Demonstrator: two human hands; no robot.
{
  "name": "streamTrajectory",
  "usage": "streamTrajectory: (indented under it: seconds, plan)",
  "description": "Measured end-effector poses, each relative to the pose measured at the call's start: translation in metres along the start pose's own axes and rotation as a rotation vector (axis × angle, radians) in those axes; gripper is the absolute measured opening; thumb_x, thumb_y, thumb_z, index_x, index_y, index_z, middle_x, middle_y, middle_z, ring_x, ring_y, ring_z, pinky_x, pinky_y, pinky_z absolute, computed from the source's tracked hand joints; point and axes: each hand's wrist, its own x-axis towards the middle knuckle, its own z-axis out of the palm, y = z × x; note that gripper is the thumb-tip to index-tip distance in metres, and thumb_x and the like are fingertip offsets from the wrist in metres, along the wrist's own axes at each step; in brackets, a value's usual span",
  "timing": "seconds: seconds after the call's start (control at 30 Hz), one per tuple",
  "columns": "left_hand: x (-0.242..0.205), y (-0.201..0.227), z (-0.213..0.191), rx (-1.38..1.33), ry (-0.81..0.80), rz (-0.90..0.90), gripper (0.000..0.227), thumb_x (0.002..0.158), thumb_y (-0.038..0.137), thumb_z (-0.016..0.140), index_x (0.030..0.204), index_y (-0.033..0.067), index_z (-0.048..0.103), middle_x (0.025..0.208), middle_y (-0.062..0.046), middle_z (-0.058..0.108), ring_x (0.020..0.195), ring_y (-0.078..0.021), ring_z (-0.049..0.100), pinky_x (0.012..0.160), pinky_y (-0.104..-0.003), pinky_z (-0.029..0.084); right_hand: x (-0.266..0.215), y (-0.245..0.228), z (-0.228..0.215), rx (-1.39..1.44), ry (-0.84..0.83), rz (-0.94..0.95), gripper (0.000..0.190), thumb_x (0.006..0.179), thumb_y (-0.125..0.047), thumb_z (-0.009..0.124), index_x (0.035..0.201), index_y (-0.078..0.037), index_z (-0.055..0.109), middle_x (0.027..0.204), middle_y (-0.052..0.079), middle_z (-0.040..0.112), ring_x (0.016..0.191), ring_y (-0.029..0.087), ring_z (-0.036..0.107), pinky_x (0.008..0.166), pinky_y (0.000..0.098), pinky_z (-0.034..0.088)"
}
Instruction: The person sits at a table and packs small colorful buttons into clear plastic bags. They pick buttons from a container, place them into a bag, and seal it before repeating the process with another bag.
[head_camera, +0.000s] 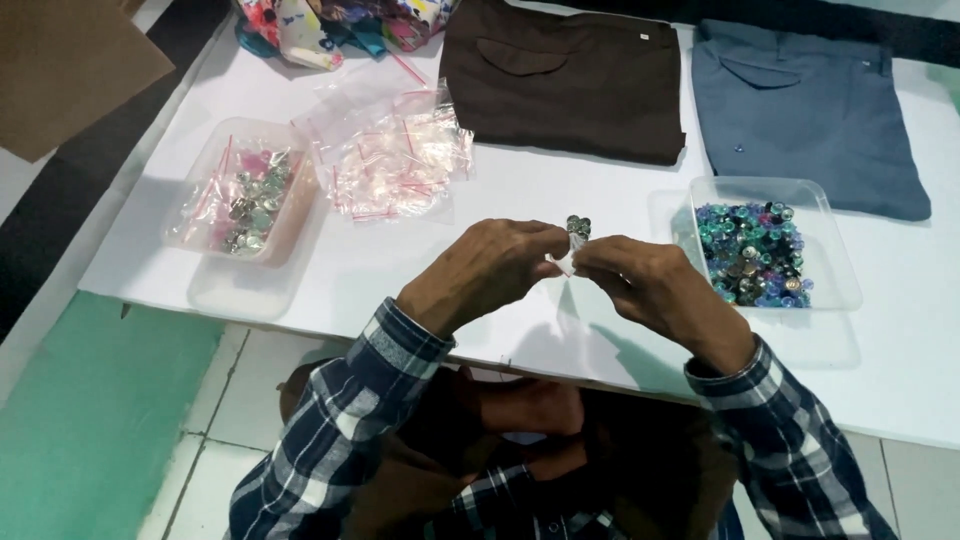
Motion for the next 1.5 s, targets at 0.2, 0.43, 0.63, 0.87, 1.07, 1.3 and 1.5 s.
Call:
streamTrajectory:
  seconds: [0.2, 0.43, 0.63, 0.87, 1.07, 1.3, 1.5]
  plan:
    - [0.000, -0.008, -0.004, 0.021, 0.001, -0.105, 0.012, 0.092, 0.010, 0.067, 0.104, 0.0136, 0.070, 0.086, -0.010, 0.077, 0.060, -0.0296, 0.073, 0.069, -0.042, 0.062, 0.002, 0.015, 0.014, 0.095, 0.056, 0.024, 0.021, 0.089, 0.002, 0.071, 0.107, -0.008, 0.074, 0.097, 0.014, 0.078, 0.088, 0.032, 0.076, 0.069, 0.0363, 0.064]
    - [0.008, -0.035, -0.008, 0.203, 0.050, -0.160, 0.011, 0.092, 0.012, 0.067, 0.100, 0.0197, 0.070, 0.080, -0.002, 0.075, 0.061, -0.0227, 0.073, 0.064, -0.037, 0.061, 0.005, 0.037, 0.017, 0.333, 0.200, 0.056, 0.038, 0.089, 0.004, 0.073, 0.124, -0.010, 0.070, 0.111, 0.014, 0.075, 0.103, 0.031, 0.073, 0.079, 0.0380, 0.062]
    - [0.017, -0.043, -0.015, 0.220, -0.064, -0.291, 0.009, 0.092, 0.013, 0.068, 0.101, 0.0173, 0.069, 0.080, -0.007, 0.075, 0.079, -0.0313, 0.075, 0.078, -0.048, 0.058, -0.008, 0.078, 0.046, 0.057, 0.138, 0.277, 0.022, 0.091, -0.004, 0.076, 0.113, -0.006, 0.074, 0.107, 0.015, 0.075, 0.093, 0.030, 0.074, 0.073, 0.0351, 0.062]
    - [0.028, -0.039, -0.002, 0.248, -0.142, -0.324, 0.020, 0.092, 0.013, 0.068, 0.111, 0.0182, 0.070, 0.087, -0.007, 0.076, 0.088, -0.0298, 0.075, 0.086, -0.050, 0.056, -0.002, 0.083, 0.068, -0.174, -0.019, 0.365, 0.023, 0.093, -0.015, 0.074, 0.116, -0.011, 0.074, 0.111, 0.011, 0.073, 0.100, 0.029, 0.073, 0.079, 0.0376, 0.062]
    - [0.029, -0.029, -0.006, 0.213, -0.143, -0.325, 0.022, 0.091, 0.010, 0.068, 0.113, 0.0138, 0.069, 0.095, -0.009, 0.077, 0.093, -0.0316, 0.074, 0.088, -0.053, 0.056, 0.000, 0.079, 0.069, -0.181, -0.030, 0.351, 0.027, 0.092, -0.019, 0.075, 0.118, -0.014, 0.072, 0.107, 0.009, 0.074, 0.093, 0.025, 0.074, 0.074, 0.0327, 0.062]
    - [0.025, -0.039, -0.001, 0.196, -0.123, -0.343, 0.025, 0.091, 0.011, 0.069, 0.116, 0.0138, 0.068, 0.098, -0.008, 0.077, 0.095, -0.0319, 0.074, 0.088, -0.055, 0.055, 0.002, 0.080, 0.073, -0.220, -0.040, 0.359, 0.019, 0.094, -0.020, 0.074, 0.112, -0.016, 0.074, 0.106, 0.009, 0.075, 0.091, 0.025, 0.075, 0.070, 0.0300, 0.062]
    - [0.022, -0.041, -0.004, 0.192, -0.137, -0.356, 0.025, 0.092, 0.010, 0.068, 0.116, 0.0156, 0.068, 0.099, -0.006, 0.077, 0.096, -0.0304, 0.074, 0.092, -0.054, 0.054, 0.000, 0.083, 0.073, -0.104, -0.016, 0.409, 0.023, 0.091, -0.016, 0.076, 0.114, -0.014, 0.073, 0.101, 0.010, 0.075, 0.093, 0.027, 0.074, 0.076, 0.0330, 0.061]
